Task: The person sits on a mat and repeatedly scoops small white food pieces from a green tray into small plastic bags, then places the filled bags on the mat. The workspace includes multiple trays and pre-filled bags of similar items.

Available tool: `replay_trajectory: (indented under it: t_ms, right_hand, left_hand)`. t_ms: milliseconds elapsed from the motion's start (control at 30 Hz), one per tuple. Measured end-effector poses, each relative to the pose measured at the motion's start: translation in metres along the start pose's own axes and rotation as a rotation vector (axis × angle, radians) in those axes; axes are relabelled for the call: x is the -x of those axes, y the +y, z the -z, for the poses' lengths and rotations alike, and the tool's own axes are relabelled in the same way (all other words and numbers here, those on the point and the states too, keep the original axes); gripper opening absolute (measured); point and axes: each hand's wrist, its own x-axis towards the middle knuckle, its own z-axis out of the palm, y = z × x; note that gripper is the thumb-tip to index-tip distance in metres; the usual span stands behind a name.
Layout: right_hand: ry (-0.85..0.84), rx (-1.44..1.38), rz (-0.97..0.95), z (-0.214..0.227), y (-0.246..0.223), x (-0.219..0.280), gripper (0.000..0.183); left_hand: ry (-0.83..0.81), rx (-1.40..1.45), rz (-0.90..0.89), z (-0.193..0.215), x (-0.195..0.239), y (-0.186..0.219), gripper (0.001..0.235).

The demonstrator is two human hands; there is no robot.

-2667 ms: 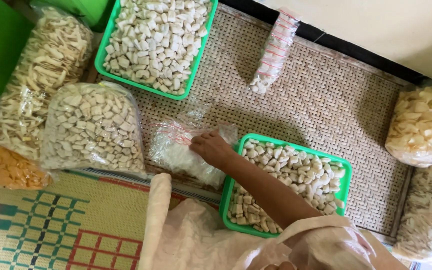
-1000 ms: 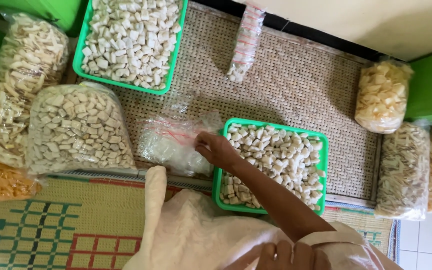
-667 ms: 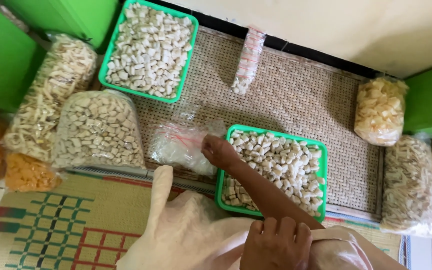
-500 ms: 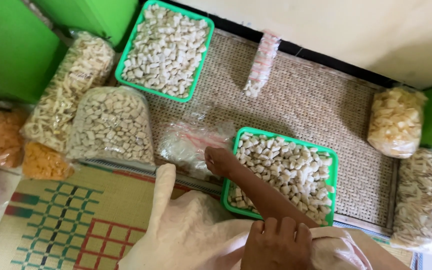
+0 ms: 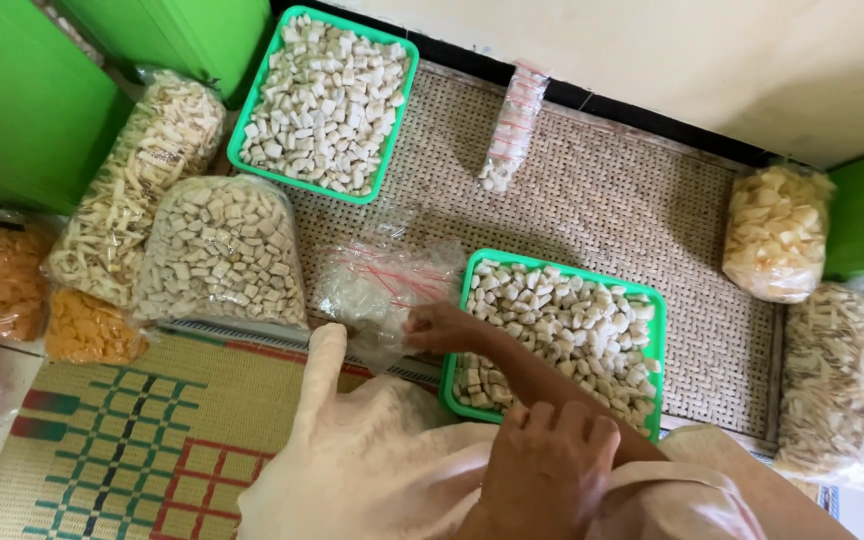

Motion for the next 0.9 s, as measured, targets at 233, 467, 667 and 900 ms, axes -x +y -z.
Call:
replay_trajectory:
  t_ms: [233, 467, 667, 900]
  right_hand:
    - [0.249, 0.016, 0.211, 0.090, -0.065, 0.128, 0.016]
    - [0.516, 0.122, 0.170, 0.117, -0.108, 0.252, 0.017]
    - [0.673, 0.096, 0.219, 0.113, -0.115, 0.299, 0.017]
    - [0.855, -0.191, 0.350, 0.119, -0.086, 0.319, 0.026]
  left_hand:
    - [0.159, 0.116, -0.029, 0.040, -0.036, -0.049, 0.050]
    - [-0.147, 0.354, 0.317, 0.025, -0.069, -0.088, 0.061]
    - [-0.387, 0.654, 0.354, 0.026, -0.093, -0.053, 0.027]
    - [-0.282, 0.638, 0.391, 0.012, -0.101, -0.050, 0.023]
